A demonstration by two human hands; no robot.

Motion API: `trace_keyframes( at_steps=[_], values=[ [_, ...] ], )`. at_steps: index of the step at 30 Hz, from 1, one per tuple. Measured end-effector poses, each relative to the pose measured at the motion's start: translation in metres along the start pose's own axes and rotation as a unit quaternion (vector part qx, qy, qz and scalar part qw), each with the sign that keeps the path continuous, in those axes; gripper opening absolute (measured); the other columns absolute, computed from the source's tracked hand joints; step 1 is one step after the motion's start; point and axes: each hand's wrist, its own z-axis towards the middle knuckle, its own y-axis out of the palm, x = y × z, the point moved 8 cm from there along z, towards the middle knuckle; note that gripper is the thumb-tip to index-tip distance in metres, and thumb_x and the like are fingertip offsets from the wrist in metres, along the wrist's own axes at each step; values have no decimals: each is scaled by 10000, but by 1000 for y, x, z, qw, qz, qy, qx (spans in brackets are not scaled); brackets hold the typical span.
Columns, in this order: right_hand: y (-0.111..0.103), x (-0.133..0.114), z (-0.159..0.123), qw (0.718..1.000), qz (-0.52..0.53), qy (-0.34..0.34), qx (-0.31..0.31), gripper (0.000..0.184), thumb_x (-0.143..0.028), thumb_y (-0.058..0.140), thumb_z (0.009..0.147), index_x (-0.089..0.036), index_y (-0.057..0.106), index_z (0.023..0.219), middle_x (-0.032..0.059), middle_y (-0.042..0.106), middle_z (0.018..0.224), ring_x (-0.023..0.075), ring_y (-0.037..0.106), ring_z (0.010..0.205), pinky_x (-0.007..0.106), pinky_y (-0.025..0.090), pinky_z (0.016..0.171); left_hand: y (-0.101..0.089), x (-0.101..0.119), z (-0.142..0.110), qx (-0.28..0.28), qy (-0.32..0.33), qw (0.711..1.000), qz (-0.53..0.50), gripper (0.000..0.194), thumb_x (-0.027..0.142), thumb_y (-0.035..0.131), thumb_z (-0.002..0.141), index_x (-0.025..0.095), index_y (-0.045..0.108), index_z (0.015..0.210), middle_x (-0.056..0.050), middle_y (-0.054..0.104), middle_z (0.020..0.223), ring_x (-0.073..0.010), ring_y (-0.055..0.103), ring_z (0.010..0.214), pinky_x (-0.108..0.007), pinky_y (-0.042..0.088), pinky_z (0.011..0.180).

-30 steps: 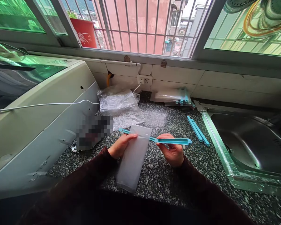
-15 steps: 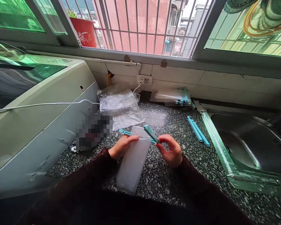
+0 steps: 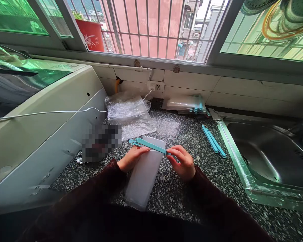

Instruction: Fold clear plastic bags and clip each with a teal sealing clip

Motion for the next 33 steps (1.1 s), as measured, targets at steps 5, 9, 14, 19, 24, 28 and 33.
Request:
trace_keyframes(
  at_steps=[5, 9, 14, 19, 24, 28, 33],
  values=[
    [3, -1, 1, 1000, -17, -1, -9, 285, -71, 590, 778, -219, 592, 1022, 53, 601, 851, 146, 603, 767, 278, 525, 667, 0, 5, 2, 2, 35, 999, 24, 374, 417, 653, 604, 119, 672, 831, -80, 681, 885, -224, 569, 870, -322, 428, 807],
    [5, -1, 2, 1000, -24, -2, -17, 276, -76, 580, 785, -218, 596, 1021, 51, 596, 846, 143, 601, 758, 269, 528, 656, -1, 4, 2, 3, 32, 998, 48, 359, 421, 646, 611, 115, 670, 799, -87, 682, 878, -234, 572, 875, -335, 426, 826],
    [7, 1, 1, 1000, -16, -5, -23, 291, -68, 566, 791, -219, 595, 1037, 52, 597, 848, 140, 604, 751, 258, 531, 641, -1, 5, 4, -18, 58, 997, 54, 354, 421, 632, 650, 119, 667, 831, -92, 684, 906, -250, 571, 932, -351, 410, 876],
    [9, 1, 0, 1000, -14, -10, -26, 294, -57, 568, 787, -211, 598, 1036, 50, 590, 831, 134, 598, 741, 250, 527, 638, 2, 6, 4, -27, 58, 997, 42, 334, 370, 660, 627, 119, 668, 848, -93, 681, 900, -254, 565, 941, -350, 410, 869],
    [11, 3, 0, 999, -22, 3, -33, 260, -77, 559, 794, -205, 615, 1014, 49, 592, 824, 134, 601, 732, 253, 528, 634, 2, 6, 0, -28, 36, 998, 53, 313, 373, 661, 621, 113, 663, 795, -78, 666, 818, -210, 559, 793, -306, 429, 722],
    [10, 4, 0, 999, -31, 7, -26, 246, -94, 556, 797, -209, 624, 1004, 51, 599, 822, 141, 606, 729, 266, 532, 633, -3, 6, 1, -28, 28, 997, 69, 349, 441, 665, 617, 103, 641, 701, -57, 621, 673, -169, 515, 653, -276, 386, 608],
    [8, 5, 0, 999, -40, 13, -20, 247, -102, 553, 798, -214, 628, 1004, 51, 600, 818, 145, 606, 732, 276, 536, 633, -10, 23, -1, 13, 80, 996, 49, 409, 496, 685, 596, 110, 630, 720, -43, 613, 692, -162, 506, 688, -269, 382, 647]
  ],
)
